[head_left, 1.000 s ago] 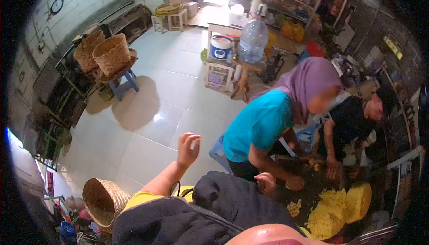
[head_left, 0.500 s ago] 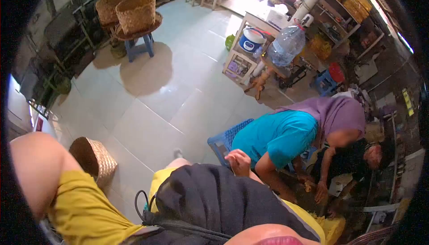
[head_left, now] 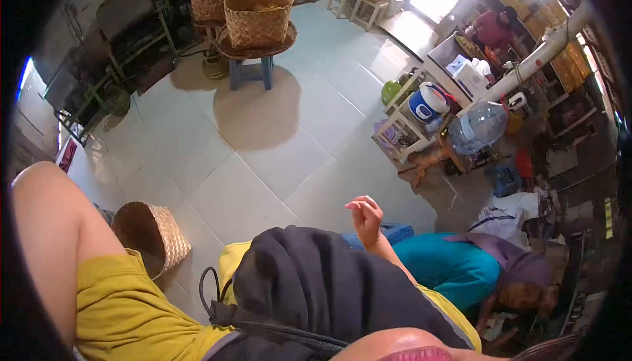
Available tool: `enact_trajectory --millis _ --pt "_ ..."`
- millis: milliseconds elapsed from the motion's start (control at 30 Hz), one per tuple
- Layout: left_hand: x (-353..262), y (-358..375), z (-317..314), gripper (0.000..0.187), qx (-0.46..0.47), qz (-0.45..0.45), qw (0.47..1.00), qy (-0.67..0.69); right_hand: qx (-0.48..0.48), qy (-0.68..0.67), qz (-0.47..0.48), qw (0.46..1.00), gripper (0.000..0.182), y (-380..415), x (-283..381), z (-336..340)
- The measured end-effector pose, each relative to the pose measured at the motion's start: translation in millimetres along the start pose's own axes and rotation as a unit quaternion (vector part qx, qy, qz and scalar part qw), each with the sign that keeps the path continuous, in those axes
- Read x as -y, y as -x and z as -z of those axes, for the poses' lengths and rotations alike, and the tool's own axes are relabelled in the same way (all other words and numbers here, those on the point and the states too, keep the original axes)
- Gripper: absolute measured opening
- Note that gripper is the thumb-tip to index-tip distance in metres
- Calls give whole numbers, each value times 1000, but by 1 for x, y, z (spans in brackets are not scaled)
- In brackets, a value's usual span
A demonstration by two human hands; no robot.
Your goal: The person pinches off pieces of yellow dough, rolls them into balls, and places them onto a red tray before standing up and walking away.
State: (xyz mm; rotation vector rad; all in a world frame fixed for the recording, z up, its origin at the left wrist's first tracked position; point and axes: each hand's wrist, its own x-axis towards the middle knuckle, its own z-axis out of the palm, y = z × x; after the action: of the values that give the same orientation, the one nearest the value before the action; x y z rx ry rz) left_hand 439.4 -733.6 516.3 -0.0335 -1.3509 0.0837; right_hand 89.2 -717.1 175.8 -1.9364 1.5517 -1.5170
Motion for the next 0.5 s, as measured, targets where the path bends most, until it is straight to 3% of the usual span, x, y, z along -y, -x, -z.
enact_trajectory --millis 233,400,433,500 --pt "44 -2 11 19 -60 -85 994 41 65 65 5 996 19 -27 -43 -11" --pt "94 -6 -11 19 -58 -200 975 79 8 73 -31 997 21 -88 -112 -36" --pt "116 8 -18 19 -50 -212 973 81 -2 67 -36 997 21 -102 -123 -44" --pt "190 83 -33 39 -96 -274 956 -43 18 60 -15 998 22 -132 -152 -61"
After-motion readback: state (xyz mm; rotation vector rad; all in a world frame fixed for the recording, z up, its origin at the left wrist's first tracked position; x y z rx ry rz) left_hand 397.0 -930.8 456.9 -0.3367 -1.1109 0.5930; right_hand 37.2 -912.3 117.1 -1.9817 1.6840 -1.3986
